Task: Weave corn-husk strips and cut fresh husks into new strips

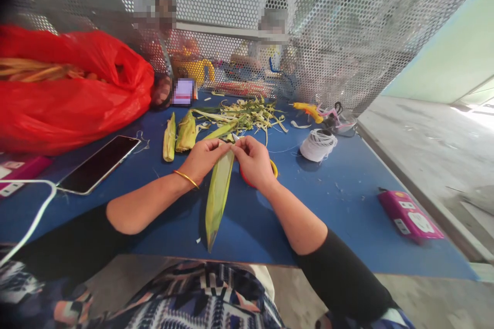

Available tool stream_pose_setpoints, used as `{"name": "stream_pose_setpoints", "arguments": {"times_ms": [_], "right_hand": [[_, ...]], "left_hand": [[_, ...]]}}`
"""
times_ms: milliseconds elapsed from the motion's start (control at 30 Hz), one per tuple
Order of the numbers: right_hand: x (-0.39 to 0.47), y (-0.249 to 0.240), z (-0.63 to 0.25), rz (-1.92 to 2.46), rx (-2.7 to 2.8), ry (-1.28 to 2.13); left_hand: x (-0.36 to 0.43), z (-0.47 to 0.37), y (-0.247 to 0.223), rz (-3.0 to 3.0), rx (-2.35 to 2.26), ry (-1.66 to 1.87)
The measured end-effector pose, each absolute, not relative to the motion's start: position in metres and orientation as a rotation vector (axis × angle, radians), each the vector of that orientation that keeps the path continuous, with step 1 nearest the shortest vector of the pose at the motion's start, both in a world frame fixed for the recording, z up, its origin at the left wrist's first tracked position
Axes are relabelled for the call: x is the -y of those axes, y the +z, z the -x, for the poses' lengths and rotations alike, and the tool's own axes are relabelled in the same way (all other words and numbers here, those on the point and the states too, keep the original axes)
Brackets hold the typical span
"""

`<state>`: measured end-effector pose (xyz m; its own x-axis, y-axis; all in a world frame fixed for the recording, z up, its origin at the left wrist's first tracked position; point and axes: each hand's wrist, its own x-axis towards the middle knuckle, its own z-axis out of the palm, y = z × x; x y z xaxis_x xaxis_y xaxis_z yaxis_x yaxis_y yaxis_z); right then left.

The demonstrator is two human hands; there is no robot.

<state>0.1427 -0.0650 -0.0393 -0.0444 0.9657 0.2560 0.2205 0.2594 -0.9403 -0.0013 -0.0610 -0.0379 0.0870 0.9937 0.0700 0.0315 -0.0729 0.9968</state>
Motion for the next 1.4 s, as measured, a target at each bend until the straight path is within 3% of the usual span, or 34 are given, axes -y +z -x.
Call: {"name": "stream_pose_setpoints", "arguments": {"times_ms": [200, 567, 900, 1133, 1400], "right_hand": [[0.068, -0.039, -0.1392, 1.15, 1.597, 0.732], [0.0661, -0.0449, -0.1381, 1.129, 1.466, 1.005], [0.0726, -0.0399, -0.1361, 1.139, 1.623, 0.718], [0.068, -0.0467, -0.136, 1.23, 1.476, 0.948], [0.0645, -0.0462, -0.1398, 1.211, 1.438, 0.874]], "left_hand": [[0.0607, 0.0012, -0.0384, -1.335, -1.135, 1.171], [0.0574, 0.0027, -0.0412, -1.401, -1.221, 1.216], [0.056, 0.0026, -0.0416, -1.378, -1.202, 1.195], [0.0539, 0.0016, -0.0434, -1.346, -1.235, 1.238], [0.0597, -0.0052, -0.0478, -1.211, -1.151, 1.173]]}}
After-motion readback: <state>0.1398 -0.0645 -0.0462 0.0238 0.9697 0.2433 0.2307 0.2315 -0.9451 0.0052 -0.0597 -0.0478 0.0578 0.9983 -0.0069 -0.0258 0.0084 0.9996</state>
